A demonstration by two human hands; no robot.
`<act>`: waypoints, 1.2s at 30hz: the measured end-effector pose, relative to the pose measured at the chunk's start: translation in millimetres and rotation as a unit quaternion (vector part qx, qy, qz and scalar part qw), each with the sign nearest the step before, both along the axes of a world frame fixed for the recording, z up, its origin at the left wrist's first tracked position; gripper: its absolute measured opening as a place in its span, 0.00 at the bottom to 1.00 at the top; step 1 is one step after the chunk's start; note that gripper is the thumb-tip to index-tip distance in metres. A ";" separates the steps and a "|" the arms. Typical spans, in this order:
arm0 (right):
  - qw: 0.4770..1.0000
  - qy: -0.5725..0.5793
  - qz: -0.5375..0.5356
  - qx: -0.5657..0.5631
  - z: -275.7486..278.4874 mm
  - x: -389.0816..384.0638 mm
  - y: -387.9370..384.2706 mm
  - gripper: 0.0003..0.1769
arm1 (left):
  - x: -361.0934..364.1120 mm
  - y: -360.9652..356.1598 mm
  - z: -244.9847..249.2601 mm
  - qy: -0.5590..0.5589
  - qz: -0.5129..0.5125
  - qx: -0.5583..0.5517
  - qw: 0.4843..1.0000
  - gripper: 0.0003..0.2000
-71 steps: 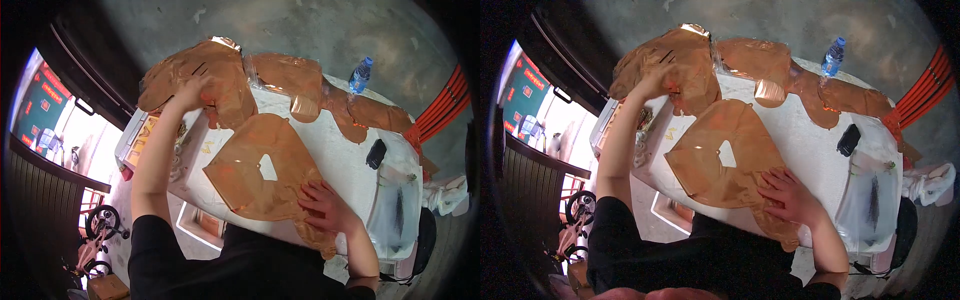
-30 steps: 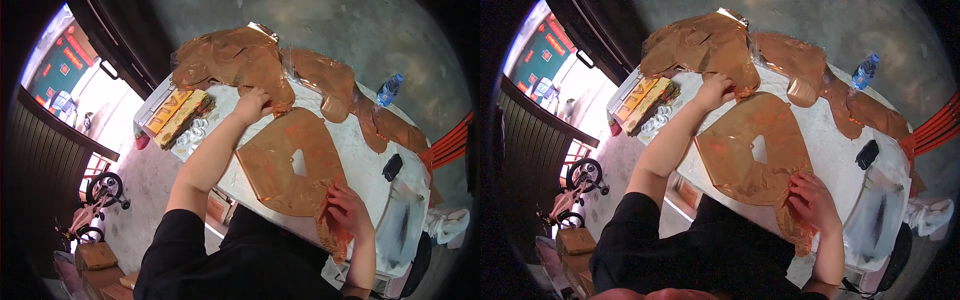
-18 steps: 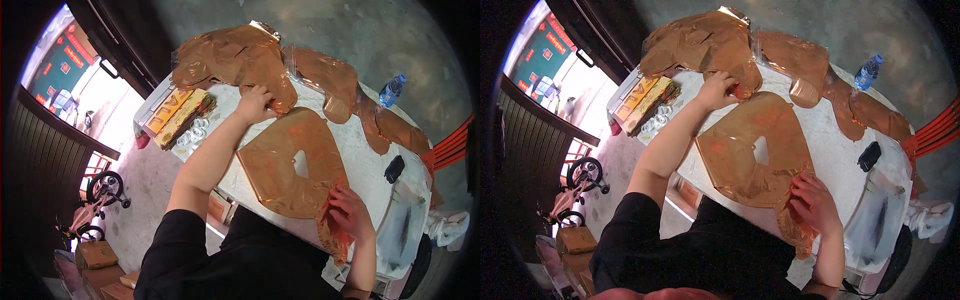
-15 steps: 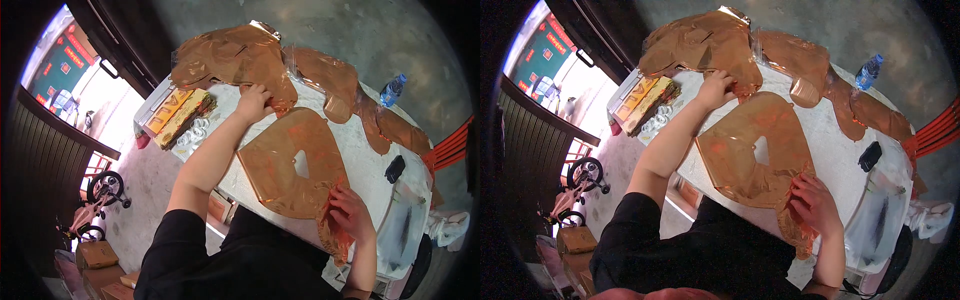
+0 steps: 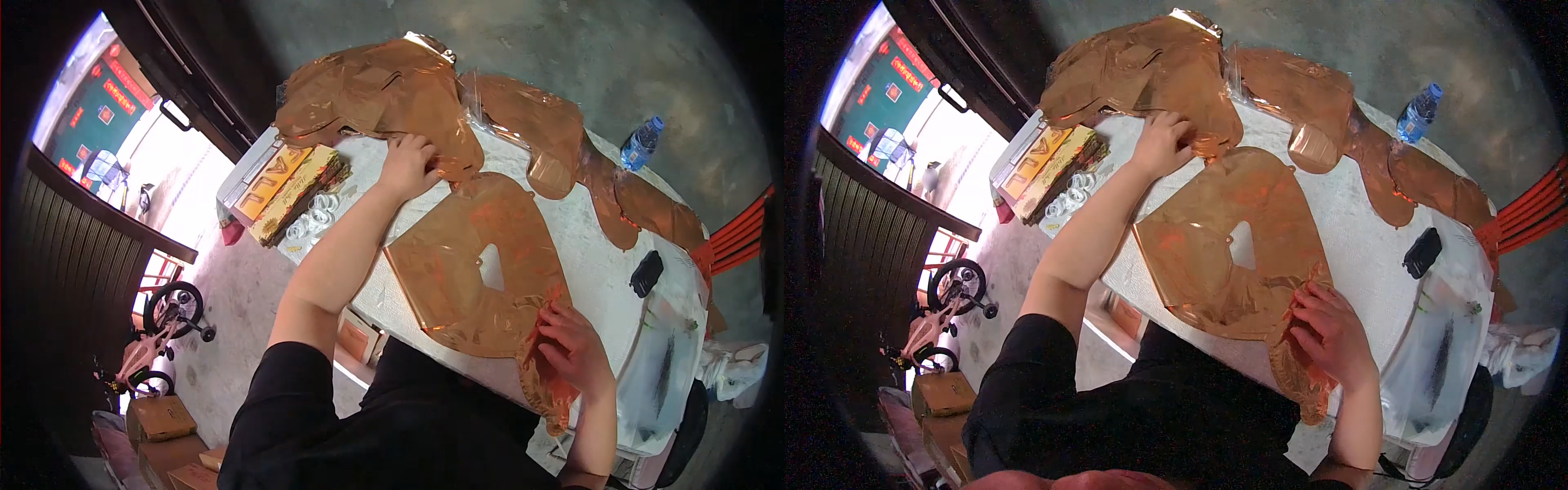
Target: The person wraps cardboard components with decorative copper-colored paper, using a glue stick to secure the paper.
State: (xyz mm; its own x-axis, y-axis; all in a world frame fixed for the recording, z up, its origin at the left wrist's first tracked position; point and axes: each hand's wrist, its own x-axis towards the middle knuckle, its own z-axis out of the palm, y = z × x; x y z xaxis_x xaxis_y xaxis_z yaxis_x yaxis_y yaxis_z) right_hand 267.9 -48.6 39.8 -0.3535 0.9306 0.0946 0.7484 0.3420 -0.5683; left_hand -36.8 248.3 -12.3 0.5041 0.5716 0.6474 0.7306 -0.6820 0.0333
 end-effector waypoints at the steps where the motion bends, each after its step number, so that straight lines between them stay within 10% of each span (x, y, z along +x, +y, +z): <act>1: 1.000 0.000 -0.001 0.000 -0.6 0.0 -0.2 0.15 | 2.1 -1.1 0.9 0.000 -0.001 0.000 1.000 0.15; 13: 1.000 -0.003 0.005 -0.006 0.3 -0.8 0.0 0.17 | 9.2 -4.2 -4.0 0.001 -0.028 -0.143 0.989 0.27; 36: 1.000 0.004 0.001 -0.001 1.5 -1.8 0.1 0.17 | 5.1 0.6 3.2 -0.167 0.052 -0.176 0.969 0.11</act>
